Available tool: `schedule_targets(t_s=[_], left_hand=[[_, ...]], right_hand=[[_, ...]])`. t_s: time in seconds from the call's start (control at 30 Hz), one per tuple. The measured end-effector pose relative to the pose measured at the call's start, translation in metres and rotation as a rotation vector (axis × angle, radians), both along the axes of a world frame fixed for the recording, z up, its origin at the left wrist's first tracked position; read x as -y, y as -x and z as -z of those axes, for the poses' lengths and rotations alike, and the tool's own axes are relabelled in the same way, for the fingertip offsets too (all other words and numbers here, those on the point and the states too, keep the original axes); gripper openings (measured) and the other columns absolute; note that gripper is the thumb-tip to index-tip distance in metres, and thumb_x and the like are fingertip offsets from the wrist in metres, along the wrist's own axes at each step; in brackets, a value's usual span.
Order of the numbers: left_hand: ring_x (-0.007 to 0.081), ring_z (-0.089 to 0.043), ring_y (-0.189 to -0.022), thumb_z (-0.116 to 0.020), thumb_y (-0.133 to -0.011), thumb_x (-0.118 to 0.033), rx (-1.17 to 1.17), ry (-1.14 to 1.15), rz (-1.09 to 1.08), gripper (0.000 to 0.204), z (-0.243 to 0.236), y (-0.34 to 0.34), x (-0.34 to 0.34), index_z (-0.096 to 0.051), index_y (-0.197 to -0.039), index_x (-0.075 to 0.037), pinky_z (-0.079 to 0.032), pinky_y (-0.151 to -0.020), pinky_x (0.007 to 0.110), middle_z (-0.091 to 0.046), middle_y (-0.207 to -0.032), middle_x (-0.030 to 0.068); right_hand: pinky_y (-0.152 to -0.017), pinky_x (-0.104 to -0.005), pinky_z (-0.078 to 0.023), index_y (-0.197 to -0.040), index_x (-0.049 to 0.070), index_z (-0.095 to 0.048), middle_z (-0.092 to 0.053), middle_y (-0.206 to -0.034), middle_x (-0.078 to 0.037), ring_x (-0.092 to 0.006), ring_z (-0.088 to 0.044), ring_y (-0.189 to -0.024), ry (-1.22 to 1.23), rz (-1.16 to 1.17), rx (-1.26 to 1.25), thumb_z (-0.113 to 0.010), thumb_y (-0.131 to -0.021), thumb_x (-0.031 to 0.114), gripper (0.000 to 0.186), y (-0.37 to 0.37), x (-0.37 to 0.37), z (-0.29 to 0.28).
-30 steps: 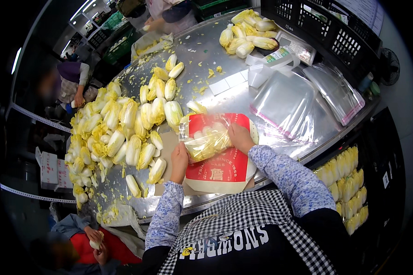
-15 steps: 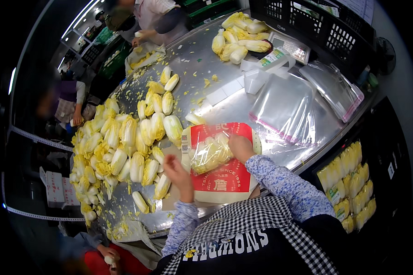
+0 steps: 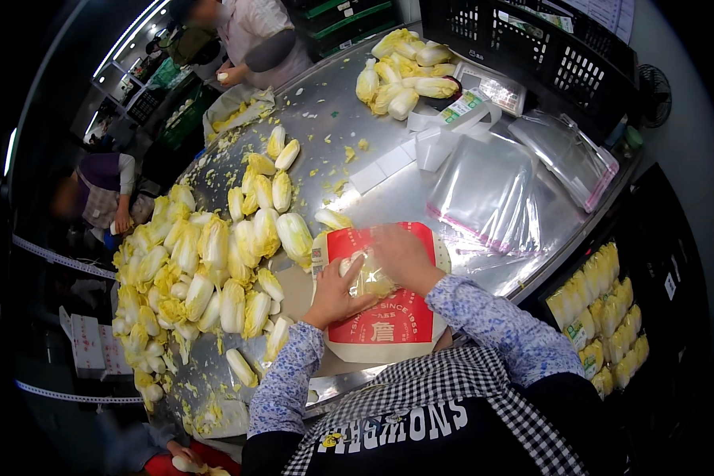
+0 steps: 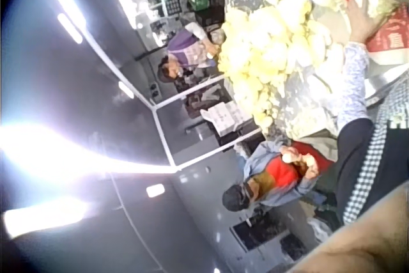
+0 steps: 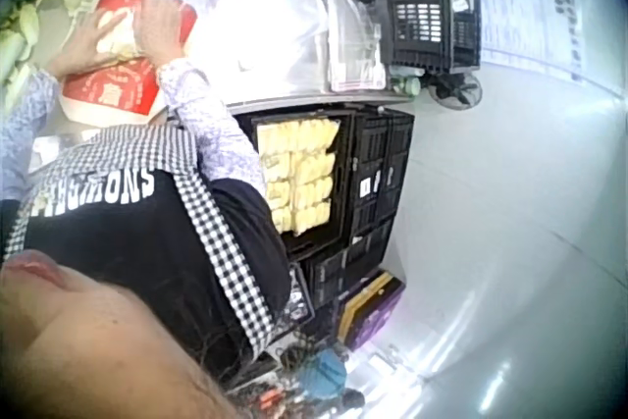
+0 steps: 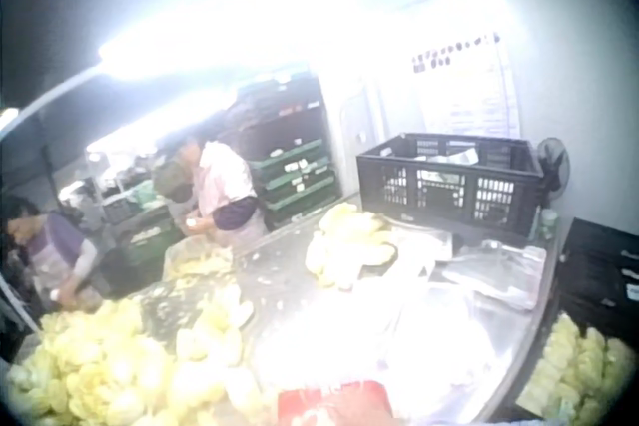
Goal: The person packs napa cabbage into plastic bags on a stainless steel table. They place several pieces of cabbage into each bag, seal the bags, and then place the sealed packages into a black crate. Other workers are visible in the background performing similar tasks.
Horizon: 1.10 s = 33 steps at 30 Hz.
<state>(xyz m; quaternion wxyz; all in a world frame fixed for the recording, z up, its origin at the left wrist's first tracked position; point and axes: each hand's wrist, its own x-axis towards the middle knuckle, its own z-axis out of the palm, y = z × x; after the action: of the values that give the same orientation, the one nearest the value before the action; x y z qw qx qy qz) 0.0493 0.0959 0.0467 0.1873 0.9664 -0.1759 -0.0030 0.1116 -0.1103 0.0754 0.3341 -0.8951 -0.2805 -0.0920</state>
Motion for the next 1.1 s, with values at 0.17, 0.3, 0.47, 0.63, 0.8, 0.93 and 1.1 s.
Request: schedule_targets(t_s=[0.17,0.3,0.47,0.63,0.8,0.93,1.1], left_hand=[[0.0372,-0.043,-0.118,-0.077,-0.069,-0.043,-0.123,0.173,-0.049,0.093,0.009,-0.005,-0.014,-0.033,-0.146,-0.014,-0.034,-0.099,0.047,-0.044,-0.128,0.0215],[0.0376,-0.042,-0.12,-0.078,-0.071,-0.036,-0.204,0.593,-0.194,0.097,0.045,-0.003,-0.036,-0.026,-0.147,-0.008,-0.032,-0.103,0.044,-0.043,-0.132,0.0242],[0.0398,-0.038,-0.124,-0.078,-0.072,-0.033,0.139,0.154,-0.164,0.091,-0.012,0.021,0.008,-0.031,-0.146,-0.008,-0.025,-0.108,0.051,-0.039,-0.137,0.0247],[0.0426,-0.034,-0.13,-0.078,-0.069,-0.021,0.28,-0.057,0.071,0.081,0.004,0.014,0.052,-0.042,-0.141,-0.012,-0.022,-0.108,0.056,-0.038,-0.139,0.0273],[0.0285,-0.05,-0.119,-0.061,-0.089,-0.016,-0.242,0.918,-0.029,0.055,-0.008,0.015,0.024,-0.039,-0.138,-0.003,-0.041,-0.1,0.044,-0.046,-0.135,0.0166],[0.0272,-0.049,-0.122,-0.042,-0.098,-0.05,-0.649,1.454,-0.057,0.063,-0.078,0.035,0.086,-0.033,-0.142,-0.006,-0.042,-0.101,0.045,-0.046,-0.138,0.0128],[0.0289,-0.05,-0.121,-0.043,-0.097,-0.047,-0.792,1.313,0.214,0.064,-0.066,0.038,0.2,-0.032,-0.142,-0.003,-0.043,-0.102,0.042,-0.047,-0.137,0.0144]], right_hand=[[-0.101,-0.0488,-0.034,-0.111,0.002,-0.06,-0.058,-0.116,-0.02,-0.0371,-0.048,-0.118,0.007,-0.133,-0.327,-0.051,-0.093,0.035,0.038,-0.021,-0.019,0.064],[-0.096,-0.0494,-0.037,-0.104,0.004,-0.064,-0.06,-0.112,-0.018,-0.0384,-0.052,-0.109,-0.064,-0.115,-0.309,-0.051,-0.093,0.036,0.036,-0.03,-0.019,0.081],[-0.083,-0.0482,-0.045,-0.098,0.005,-0.066,-0.062,-0.103,-0.018,-0.0379,-0.057,-0.097,-0.019,-0.112,-0.285,-0.052,-0.093,0.035,0.033,-0.037,-0.02,0.094],[-0.077,-0.0473,-0.049,-0.088,0.003,-0.063,-0.061,-0.084,-0.019,-0.0349,-0.061,-0.087,0.167,-0.052,0.058,-0.061,-0.078,0.028,0.027,-0.068,-0.035,0.119],[-0.092,-0.0354,-0.045,-0.115,-0.006,-0.058,-0.063,-0.105,-0.025,-0.0308,-0.061,-0.1,-0.768,-0.058,-0.943,-0.033,-0.097,0.058,0.071,-0.017,0.04,-0.002],[-0.085,-0.0336,-0.047,-0.12,-0.005,-0.05,-0.063,-0.095,-0.02,-0.0249,-0.061,-0.09,-0.81,0.074,-0.489,-0.048,-0.094,0.053,0.064,0.063,0.091,-0.036],[-0.069,-0.0329,-0.048,-0.11,-0.003,-0.051,-0.059,-0.084,-0.014,-0.0193,-0.058,-0.077,-0.829,0.481,-0.577,-0.054,-0.095,0.046,0.052,0.146,0.178,-0.062]])
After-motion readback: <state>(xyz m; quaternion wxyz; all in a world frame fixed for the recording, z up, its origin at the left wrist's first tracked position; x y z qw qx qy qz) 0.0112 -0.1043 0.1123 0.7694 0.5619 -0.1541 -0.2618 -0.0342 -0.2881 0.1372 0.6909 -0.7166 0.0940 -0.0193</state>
